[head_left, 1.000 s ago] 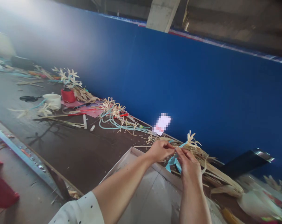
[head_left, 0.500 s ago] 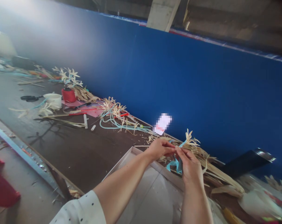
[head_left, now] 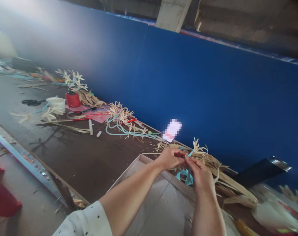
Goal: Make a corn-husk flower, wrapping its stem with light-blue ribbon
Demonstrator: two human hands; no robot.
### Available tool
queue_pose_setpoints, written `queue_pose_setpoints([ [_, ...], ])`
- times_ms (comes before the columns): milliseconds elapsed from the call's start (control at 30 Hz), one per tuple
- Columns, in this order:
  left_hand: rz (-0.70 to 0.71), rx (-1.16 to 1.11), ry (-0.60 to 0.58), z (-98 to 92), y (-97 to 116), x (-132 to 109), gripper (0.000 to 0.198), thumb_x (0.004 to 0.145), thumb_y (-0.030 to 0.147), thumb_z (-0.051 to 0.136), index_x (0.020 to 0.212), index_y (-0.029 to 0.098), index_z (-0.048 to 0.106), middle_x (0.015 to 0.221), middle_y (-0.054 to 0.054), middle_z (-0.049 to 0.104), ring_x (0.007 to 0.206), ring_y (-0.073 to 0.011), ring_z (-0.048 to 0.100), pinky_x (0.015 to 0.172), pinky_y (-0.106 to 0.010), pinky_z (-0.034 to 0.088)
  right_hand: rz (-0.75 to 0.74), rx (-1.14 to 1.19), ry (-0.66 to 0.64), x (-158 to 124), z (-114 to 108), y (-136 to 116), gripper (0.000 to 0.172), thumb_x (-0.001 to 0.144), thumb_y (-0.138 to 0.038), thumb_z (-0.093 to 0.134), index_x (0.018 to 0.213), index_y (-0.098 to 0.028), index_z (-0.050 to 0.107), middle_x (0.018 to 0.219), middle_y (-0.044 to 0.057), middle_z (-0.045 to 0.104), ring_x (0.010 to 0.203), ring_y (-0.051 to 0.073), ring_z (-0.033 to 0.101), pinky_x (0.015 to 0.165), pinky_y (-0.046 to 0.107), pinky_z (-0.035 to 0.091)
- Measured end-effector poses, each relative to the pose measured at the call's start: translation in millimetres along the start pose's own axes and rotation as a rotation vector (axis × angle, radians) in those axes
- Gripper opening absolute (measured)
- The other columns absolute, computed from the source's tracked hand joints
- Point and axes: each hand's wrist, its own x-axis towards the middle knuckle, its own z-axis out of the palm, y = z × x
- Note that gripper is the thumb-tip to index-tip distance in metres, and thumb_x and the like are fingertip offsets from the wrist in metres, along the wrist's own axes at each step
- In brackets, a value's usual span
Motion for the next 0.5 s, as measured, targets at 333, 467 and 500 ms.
queue_pose_setpoints([
  [333, 0.065, 0.130, 0.052, 0.0, 2.1, -2.9, 0.029, 0.065, 0.023, 0.059, 0.091, 0.012, 0.067, 0.072, -0.005, 0.067, 0.065, -0.0137, 0.059, 0.063, -0.024, 0.046, 0.090, -0.142, -0.049, -5.1, -4.1, -16.6, 0.043, 0.058, -0.055, 0.069, 0.082, -0.019, 0.071, 0.069, 0.001, 0.068, 0.070, 0.021, 0.060, 0.064, 0.028, 0.044],
  [467, 0.072, 0.227, 0.098, -1.3, 0.6, -2.0, 0.028, 0.065, 0.026, 0.059, 0.090, 0.015, 0.068, 0.079, -0.005, 0.068, 0.070, -0.0149, 0.060, 0.068, -0.025, 0.046, 0.124, -0.169, -0.070, -4.0, -4.9, -14.7, 0.048, 0.061, -0.057, 0.065, 0.084, -0.016, 0.072, 0.069, 0.005, 0.069, 0.070, 0.023, 0.062, 0.061, 0.029, 0.045],
  [500, 0.057, 0.235, 0.099, -1.3, 0.1, -1.6, 0.029, 0.066, 0.026, 0.059, 0.091, 0.015, 0.068, 0.080, -0.005, 0.068, 0.071, -0.0150, 0.060, 0.069, -0.025, 0.046, 0.133, -0.147, -0.078, -2.9, -4.9, -11.8, 0.050, 0.063, -0.059, 0.062, 0.086, -0.016, 0.072, 0.070, 0.006, 0.069, 0.069, 0.023, 0.062, 0.060, 0.030, 0.046],
])
